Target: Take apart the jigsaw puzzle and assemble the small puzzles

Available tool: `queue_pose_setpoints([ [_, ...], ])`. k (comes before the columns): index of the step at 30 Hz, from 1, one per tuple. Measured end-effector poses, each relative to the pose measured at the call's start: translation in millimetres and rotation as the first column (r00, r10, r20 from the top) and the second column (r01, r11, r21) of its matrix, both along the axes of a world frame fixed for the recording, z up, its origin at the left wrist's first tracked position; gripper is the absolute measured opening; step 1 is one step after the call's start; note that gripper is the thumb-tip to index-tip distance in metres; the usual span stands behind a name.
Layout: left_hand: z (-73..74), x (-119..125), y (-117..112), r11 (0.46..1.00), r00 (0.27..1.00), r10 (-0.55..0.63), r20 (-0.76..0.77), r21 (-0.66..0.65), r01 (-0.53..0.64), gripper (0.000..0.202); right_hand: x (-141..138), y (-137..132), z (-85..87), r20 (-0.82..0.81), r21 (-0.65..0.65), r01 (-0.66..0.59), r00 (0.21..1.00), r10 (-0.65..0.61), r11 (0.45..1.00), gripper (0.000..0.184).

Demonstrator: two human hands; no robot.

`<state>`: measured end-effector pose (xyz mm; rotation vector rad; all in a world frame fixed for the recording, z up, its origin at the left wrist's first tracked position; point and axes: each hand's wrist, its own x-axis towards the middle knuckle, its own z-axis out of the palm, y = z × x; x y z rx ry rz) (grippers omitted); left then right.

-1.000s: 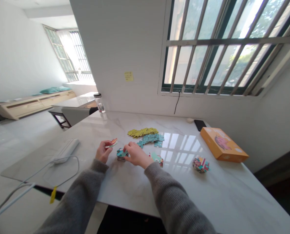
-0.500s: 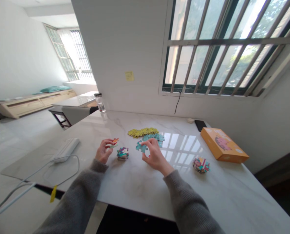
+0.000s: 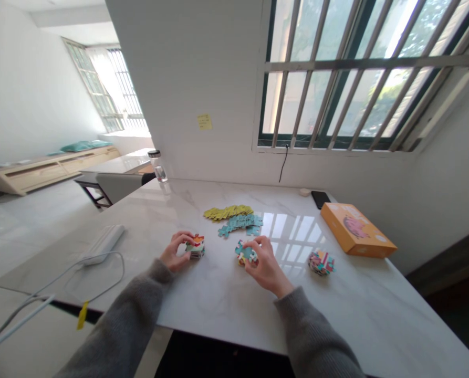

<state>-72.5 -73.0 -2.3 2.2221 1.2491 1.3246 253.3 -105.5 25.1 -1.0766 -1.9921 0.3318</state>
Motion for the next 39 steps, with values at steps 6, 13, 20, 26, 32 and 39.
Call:
queue_pose_setpoints([
  [6,-8.4,-4.2,5.7,0.999,0.997,0.037,-0.066,-0.027,-0.039,0.030,-3.0,-5.4,2.8,0.010,-0.006,-0.013,1.000,0.013,1.000,0.044],
  [13,-2.0,-5.2,3.1,0.995,0.992,0.091,-0.087,0.042,-0.088,0.028,2.5,-4.8,1.8,-0.013,0.028,-0.025,1.000,0.026,0.999,0.051],
  [20,10.2,4.1,-8.6,0.937,0.987,0.148,-0.058,0.327,-0.121,0.016,34.9,-23.4,0.6,0.041,0.052,0.032,0.999,-0.034,0.998,0.039],
  [26,4.6,6.8,-2.1,0.933,0.985,0.127,-0.116,0.351,-0.079,0.015,132.5,-35.6,-11.3,0.088,0.072,0.376,0.920,-0.382,0.924,0.019],
  [32,1.4,6.9,0.1,0.943,0.985,0.136,-0.111,0.318,-0.095,0.014,195.3,-27.3,-22.2,0.071,0.057,0.554,0.828,-0.556,0.831,0.017],
  [39,6.5,10.1,-2.1,0.935,0.990,0.112,-0.089,0.347,-0.075,0.013,194.1,-26.7,-30.6,0.171,0.079,0.574,0.798,-0.578,0.815,0.020],
])
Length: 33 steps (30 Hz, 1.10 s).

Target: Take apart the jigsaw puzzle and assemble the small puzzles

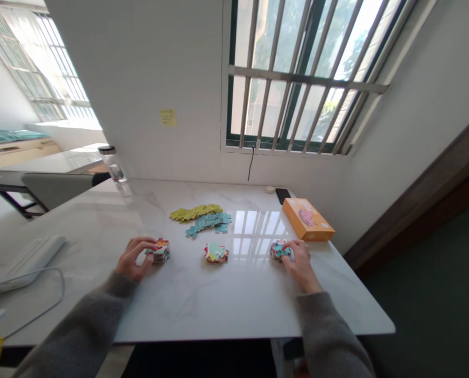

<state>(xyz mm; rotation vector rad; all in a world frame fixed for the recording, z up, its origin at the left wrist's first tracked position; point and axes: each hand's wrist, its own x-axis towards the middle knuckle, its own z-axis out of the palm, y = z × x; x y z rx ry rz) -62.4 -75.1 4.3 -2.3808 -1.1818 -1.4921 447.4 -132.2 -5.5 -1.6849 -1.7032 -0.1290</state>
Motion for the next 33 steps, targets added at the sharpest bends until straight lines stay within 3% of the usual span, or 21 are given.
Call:
queue_pose_setpoints([
  [4,11.0,29.2,-18.3,0.989,0.988,-0.142,0.058,0.051,0.139,0.014,-28.1,-5.5,10.6,0.091,0.141,-0.026,0.996,0.014,0.990,0.018],
  [6,14.4,55.7,-30.1,0.973,0.970,-0.231,0.075,0.044,0.228,0.015,-56.2,-7.1,16.4,0.112,0.162,-0.127,0.988,0.110,0.979,0.015],
  [9,13.9,99.4,-38.9,0.933,0.938,-0.338,0.077,-0.106,0.344,0.018,-109.8,-6.5,21.3,0.085,0.105,-0.319,0.947,0.311,0.942,0.018],
  [12,7.2,130.5,-29.3,0.928,0.952,-0.304,0.042,-0.214,0.306,0.028,-157.5,0.0,21.2,0.065,-0.002,-0.467,0.882,0.466,0.884,0.022],
  [15,-4.2,140.7,-10.5,0.917,0.961,-0.276,-0.001,-0.299,0.263,0.045,-182.5,12.9,18.0,0.030,-0.053,-0.508,0.860,0.510,0.860,0.020],
  [19,-18.5,138.0,2.7,0.887,0.951,-0.309,0.004,-0.359,0.290,0.052,-186.3,28.0,13.4,-0.045,-0.079,-0.522,0.853,0.520,0.849,0.017],
  [22,-21.9,137.4,2.7,0.898,0.968,-0.251,0.006,-0.371,0.235,0.051,-183.3,30.0,12.1,-0.098,-0.070,-0.535,0.844,0.528,0.842,0.017],
  [26,-19.7,137.9,2.4,0.902,0.979,-0.203,0.005,-0.389,0.189,0.046,-181.9,26.1,11.8,-0.144,-0.066,-0.553,0.829,0.541,0.831,0.019],
  [33,-10.9,136.0,0.1,0.897,0.955,-0.282,0.093,-0.329,0.296,0.034,-179.7,25.2,12.5,-0.260,-0.010,-0.578,0.790,0.556,0.816,0.016],
])
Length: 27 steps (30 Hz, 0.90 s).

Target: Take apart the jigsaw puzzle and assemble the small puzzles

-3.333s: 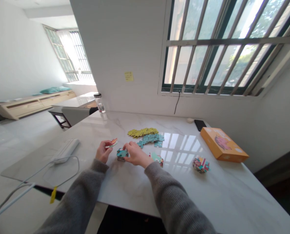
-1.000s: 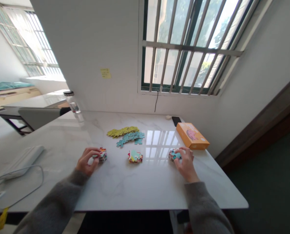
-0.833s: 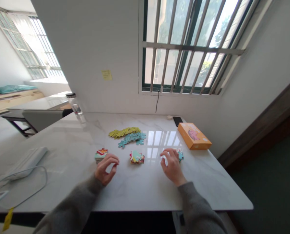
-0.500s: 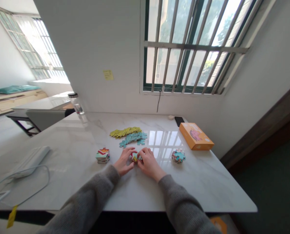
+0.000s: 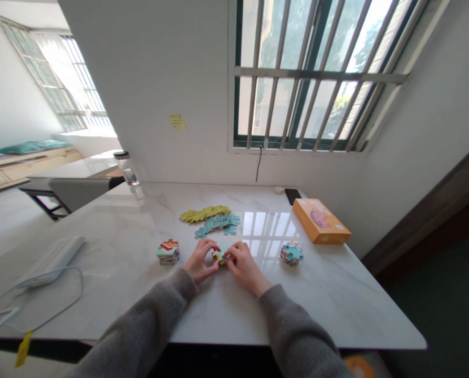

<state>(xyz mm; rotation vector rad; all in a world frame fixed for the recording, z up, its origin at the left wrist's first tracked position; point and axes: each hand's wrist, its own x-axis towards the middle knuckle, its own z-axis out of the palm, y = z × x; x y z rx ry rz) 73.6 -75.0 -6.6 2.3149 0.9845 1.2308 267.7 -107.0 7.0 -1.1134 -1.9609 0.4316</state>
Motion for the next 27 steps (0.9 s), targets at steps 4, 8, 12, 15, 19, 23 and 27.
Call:
queue_pose_setpoints([
  [4,12.8,0.3,-9.8,0.996,0.987,-0.085,0.136,0.020,0.083,0.033,2.8,2.4,4.4,-0.255,-0.094,0.080,0.962,-0.102,0.992,0.011],
  [8,21.9,2.6,-23.3,0.976,0.959,-0.215,0.187,0.003,0.218,0.029,3.2,0.3,8.8,-0.507,-0.264,-0.131,0.861,-0.022,0.956,0.032],
  [12,18.0,3.6,-26.2,0.973,0.965,-0.226,0.137,0.077,0.217,0.018,1.7,-2.9,12.1,-0.627,-0.316,-0.249,0.779,-0.005,0.915,0.037],
  [15,14.9,2.0,-23.5,0.981,0.987,-0.122,0.106,0.164,0.103,0.021,-0.2,-2.8,13.2,-0.653,-0.338,-0.244,0.757,-0.040,0.909,0.040],
  [19,16.1,-0.3,-23.0,0.972,1.000,0.004,0.004,0.234,-0.004,0.030,-1.9,-1.8,12.4,-0.667,-0.348,-0.222,0.742,-0.074,0.911,0.030],
  [23,14.2,-1.5,-21.6,0.951,0.997,0.046,-0.068,0.307,-0.023,0.032,-0.8,-1.9,11.0,-0.693,-0.364,-0.204,0.711,-0.118,0.909,0.031],
  [27,11.3,-2.9,-17.8,0.940,0.985,0.088,-0.146,0.339,-0.034,0.034,-1.3,-3.4,11.2,-0.696,-0.390,-0.224,0.707,-0.127,0.893,0.033],
])
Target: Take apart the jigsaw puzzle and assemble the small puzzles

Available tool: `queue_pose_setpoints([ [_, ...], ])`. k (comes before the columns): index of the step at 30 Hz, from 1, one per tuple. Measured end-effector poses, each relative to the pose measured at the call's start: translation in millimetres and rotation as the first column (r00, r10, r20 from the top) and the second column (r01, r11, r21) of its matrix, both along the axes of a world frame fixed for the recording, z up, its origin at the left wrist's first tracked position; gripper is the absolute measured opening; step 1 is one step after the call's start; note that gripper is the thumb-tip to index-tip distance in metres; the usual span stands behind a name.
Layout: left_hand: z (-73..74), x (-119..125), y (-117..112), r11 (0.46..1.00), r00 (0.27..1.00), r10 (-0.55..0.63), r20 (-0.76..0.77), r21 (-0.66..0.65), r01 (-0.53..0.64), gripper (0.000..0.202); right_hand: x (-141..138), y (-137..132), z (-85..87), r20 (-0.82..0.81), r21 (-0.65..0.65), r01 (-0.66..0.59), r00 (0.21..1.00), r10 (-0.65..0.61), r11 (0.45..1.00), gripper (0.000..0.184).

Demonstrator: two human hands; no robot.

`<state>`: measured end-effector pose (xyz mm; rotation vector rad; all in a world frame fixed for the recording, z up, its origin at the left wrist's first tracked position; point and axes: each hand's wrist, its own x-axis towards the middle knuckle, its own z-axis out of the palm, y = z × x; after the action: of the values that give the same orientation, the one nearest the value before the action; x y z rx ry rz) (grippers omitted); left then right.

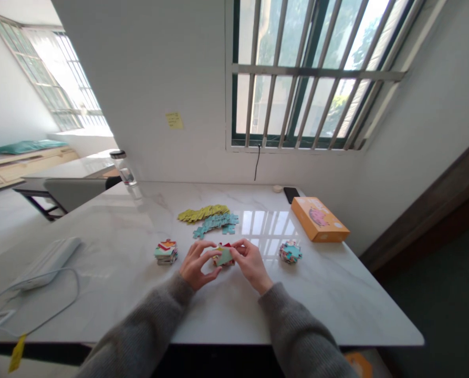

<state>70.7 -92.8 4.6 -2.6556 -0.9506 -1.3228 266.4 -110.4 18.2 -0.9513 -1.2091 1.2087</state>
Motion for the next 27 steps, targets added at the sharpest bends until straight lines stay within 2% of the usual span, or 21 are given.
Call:
queue_pose_setpoints([
  [5,3.1,-1.8,-0.9,1.000,1.000,-0.017,0.014,0.008,0.017,0.035,1.1,0.1,0.0,0.096,0.042,-0.006,0.995,0.002,0.999,0.029],
  [8,5.4,-2.2,-4.8,1.000,0.999,-0.031,0.007,0.005,0.031,0.038,6.5,3.1,-2.1,0.197,0.162,0.077,0.974,-0.108,0.984,0.026],
  [11,7.5,-3.8,-8.8,0.999,1.000,-0.031,0.002,-0.004,0.031,0.040,11.6,5.6,-4.4,0.322,0.257,0.154,0.917,-0.234,0.954,0.024],
  [14,13.2,-14.5,-10.8,1.000,0.998,0.028,0.057,-0.016,-0.027,0.037,12.8,5.7,-6.3,0.455,0.312,0.140,0.847,-0.277,0.940,0.020],
  [17,20.5,-41.8,-8.6,0.987,0.981,0.160,0.114,-0.023,-0.158,0.029,11.2,5.1,-8.5,0.564,0.339,0.081,0.780,-0.271,0.937,0.019],
  [20,21.7,-83.0,-0.3,0.960,0.955,0.280,0.101,-0.029,-0.278,0.023,9.8,6.1,-11.4,0.623,0.367,0.018,0.738,-0.261,0.930,0.019],
  [24,10.9,-131.4,14.9,0.927,0.927,0.371,0.057,-0.072,-0.367,0.019,9.8,8.5,-14.3,0.643,0.431,-0.045,0.716,-0.272,0.901,0.017],
  [27,2.4,-145.6,21.7,0.923,0.925,0.375,0.067,-0.126,-0.365,0.017,9.1,8.0,-15.5,0.652,0.482,-0.080,0.699,-0.295,0.873,0.016],
])
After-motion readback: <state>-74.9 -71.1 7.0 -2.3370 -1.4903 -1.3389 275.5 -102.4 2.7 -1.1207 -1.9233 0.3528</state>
